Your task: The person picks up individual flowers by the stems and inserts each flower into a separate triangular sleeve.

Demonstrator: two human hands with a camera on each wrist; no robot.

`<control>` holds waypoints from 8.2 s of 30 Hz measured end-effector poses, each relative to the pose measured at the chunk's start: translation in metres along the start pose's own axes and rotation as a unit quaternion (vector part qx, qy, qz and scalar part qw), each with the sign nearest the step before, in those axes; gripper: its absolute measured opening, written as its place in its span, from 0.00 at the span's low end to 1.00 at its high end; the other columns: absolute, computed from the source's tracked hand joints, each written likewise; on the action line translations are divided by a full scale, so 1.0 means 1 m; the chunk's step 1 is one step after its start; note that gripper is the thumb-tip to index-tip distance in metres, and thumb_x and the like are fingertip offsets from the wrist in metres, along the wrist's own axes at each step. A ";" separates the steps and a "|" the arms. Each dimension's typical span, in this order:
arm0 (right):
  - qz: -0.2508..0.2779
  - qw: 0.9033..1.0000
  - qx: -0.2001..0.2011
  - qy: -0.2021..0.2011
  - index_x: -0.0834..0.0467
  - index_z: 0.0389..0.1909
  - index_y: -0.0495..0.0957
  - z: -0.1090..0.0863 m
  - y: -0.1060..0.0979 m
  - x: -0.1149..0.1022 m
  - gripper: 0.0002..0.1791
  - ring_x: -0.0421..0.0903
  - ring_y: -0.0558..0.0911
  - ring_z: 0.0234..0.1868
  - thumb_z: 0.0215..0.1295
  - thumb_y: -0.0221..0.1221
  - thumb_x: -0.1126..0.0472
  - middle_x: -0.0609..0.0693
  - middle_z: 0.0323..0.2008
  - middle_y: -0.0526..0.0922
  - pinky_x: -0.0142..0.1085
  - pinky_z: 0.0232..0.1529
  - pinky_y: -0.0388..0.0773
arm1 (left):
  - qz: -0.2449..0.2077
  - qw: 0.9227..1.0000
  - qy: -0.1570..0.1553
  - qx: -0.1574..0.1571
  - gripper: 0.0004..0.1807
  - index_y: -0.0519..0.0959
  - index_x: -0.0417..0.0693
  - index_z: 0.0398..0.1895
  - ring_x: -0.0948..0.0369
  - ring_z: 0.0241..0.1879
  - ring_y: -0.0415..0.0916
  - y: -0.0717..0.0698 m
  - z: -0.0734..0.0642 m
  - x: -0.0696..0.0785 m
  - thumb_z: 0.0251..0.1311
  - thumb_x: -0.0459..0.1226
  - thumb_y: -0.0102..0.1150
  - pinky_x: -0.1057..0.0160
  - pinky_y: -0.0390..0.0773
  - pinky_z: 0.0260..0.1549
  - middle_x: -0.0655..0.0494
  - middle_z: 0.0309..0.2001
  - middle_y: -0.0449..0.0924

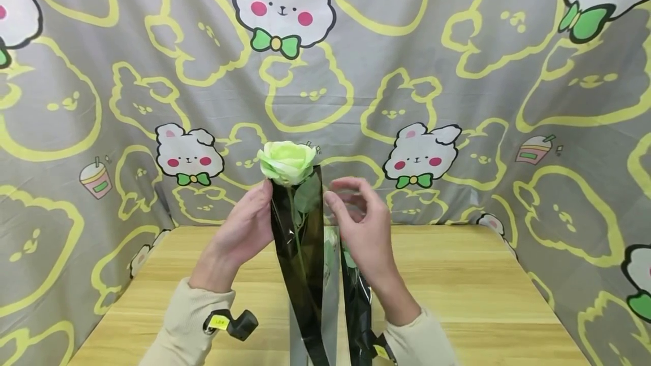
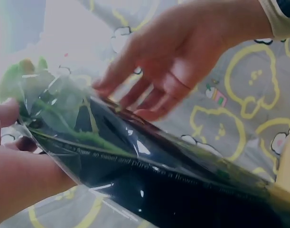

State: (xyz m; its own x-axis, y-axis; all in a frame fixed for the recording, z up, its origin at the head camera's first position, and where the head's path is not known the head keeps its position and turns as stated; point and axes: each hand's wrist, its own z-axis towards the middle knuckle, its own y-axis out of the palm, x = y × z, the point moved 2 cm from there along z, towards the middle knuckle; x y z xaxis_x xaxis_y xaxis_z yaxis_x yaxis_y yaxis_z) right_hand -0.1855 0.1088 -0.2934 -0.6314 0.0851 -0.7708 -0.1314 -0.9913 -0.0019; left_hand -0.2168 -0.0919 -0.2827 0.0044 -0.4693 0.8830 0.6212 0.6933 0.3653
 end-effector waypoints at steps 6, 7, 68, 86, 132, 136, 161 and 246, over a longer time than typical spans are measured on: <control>-0.093 0.984 0.043 -0.148 0.65 0.43 0.84 0.001 0.008 -0.017 0.12 0.47 0.80 0.46 0.58 0.73 0.71 0.55 0.51 0.79 0.31 0.40 0.83 | 0.007 1.000 0.002 0.002 0.27 0.65 0.44 0.71 0.63 0.72 0.56 0.005 0.001 -0.004 0.81 0.51 0.39 0.60 0.55 0.72 0.55 0.71 0.64; -0.098 0.983 0.043 -0.149 0.64 0.41 0.84 0.002 0.009 -0.017 0.12 0.46 0.80 0.46 0.58 0.73 0.71 0.55 0.51 0.78 0.30 0.39 0.83 | 0.009 1.000 0.003 -0.004 0.30 0.61 0.43 0.75 0.62 0.75 0.52 0.005 0.001 -0.005 0.80 0.52 0.39 0.59 0.52 0.73 0.54 0.75 0.59; -0.141 0.942 0.046 -0.302 0.61 0.44 0.88 -0.006 0.017 -0.020 0.13 0.62 0.71 0.59 0.70 0.65 0.55 0.67 0.62 0.72 0.41 0.48 0.71 | 0.069 0.994 0.032 0.074 0.26 0.59 0.39 0.78 0.59 0.66 0.70 0.006 -0.005 -0.006 0.83 0.40 0.38 0.60 0.76 0.55 0.45 0.71 0.66; -0.169 0.937 0.032 -0.305 0.59 0.37 0.87 0.006 0.015 -0.030 0.07 0.61 0.71 0.60 0.57 0.73 0.69 0.63 0.61 0.75 0.41 0.47 0.70 | 0.099 0.990 0.031 0.099 0.25 0.62 0.36 0.75 0.64 0.50 0.76 0.005 -0.002 -0.010 0.81 0.36 0.43 0.65 0.77 0.45 0.54 0.58 0.75; -0.124 0.982 -0.130 0.056 0.48 0.72 0.67 -0.016 0.028 0.018 0.46 0.47 0.81 0.58 0.53 0.78 0.46 0.47 0.62 0.77 0.51 0.51 0.82 | 0.005 0.975 0.101 0.198 0.20 0.71 0.35 0.69 0.60 0.54 0.77 0.007 0.004 0.005 0.81 0.35 0.44 0.56 0.77 0.52 0.51 0.54 0.82; -0.131 0.984 -0.117 0.040 0.48 0.70 0.69 -0.019 0.034 0.019 0.44 0.45 0.84 0.52 0.54 0.79 0.49 0.46 0.58 0.80 0.46 0.43 0.84 | 0.014 0.980 0.106 0.171 0.22 0.70 0.34 0.69 0.59 0.59 0.73 0.008 0.002 0.005 0.82 0.37 0.40 0.55 0.71 0.61 0.50 0.57 0.79; 0.050 0.987 -0.116 0.095 0.59 0.67 0.73 -0.006 0.011 0.023 0.20 0.51 0.83 0.53 0.79 0.55 0.59 0.58 0.54 0.81 0.45 0.50 0.84 | 0.075 0.988 0.101 0.084 0.30 0.57 0.42 0.79 0.53 0.71 0.65 -0.001 -0.013 -0.002 0.78 0.30 0.48 0.62 0.73 0.61 0.43 0.73 0.64; 0.079 0.995 0.011 -0.053 0.72 0.35 0.85 0.055 0.001 -0.044 0.06 0.55 0.82 0.49 0.67 0.65 0.70 0.58 0.43 0.84 0.34 0.36 0.81 | 0.153 0.943 0.219 0.199 0.12 0.82 0.49 0.29 0.51 0.51 0.81 0.032 0.006 0.036 0.68 0.25 0.61 0.60 0.83 0.42 0.43 0.52 0.81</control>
State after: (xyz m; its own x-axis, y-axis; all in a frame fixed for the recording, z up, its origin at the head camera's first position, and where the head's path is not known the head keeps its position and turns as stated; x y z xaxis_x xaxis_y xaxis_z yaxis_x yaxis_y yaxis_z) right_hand -0.2000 0.1099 -0.2240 -0.7229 -0.0613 -0.6882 -0.0388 -0.9909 0.1289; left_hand -0.2016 -0.0839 -0.2371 0.5135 -0.3344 0.7903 0.1960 0.9423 0.2714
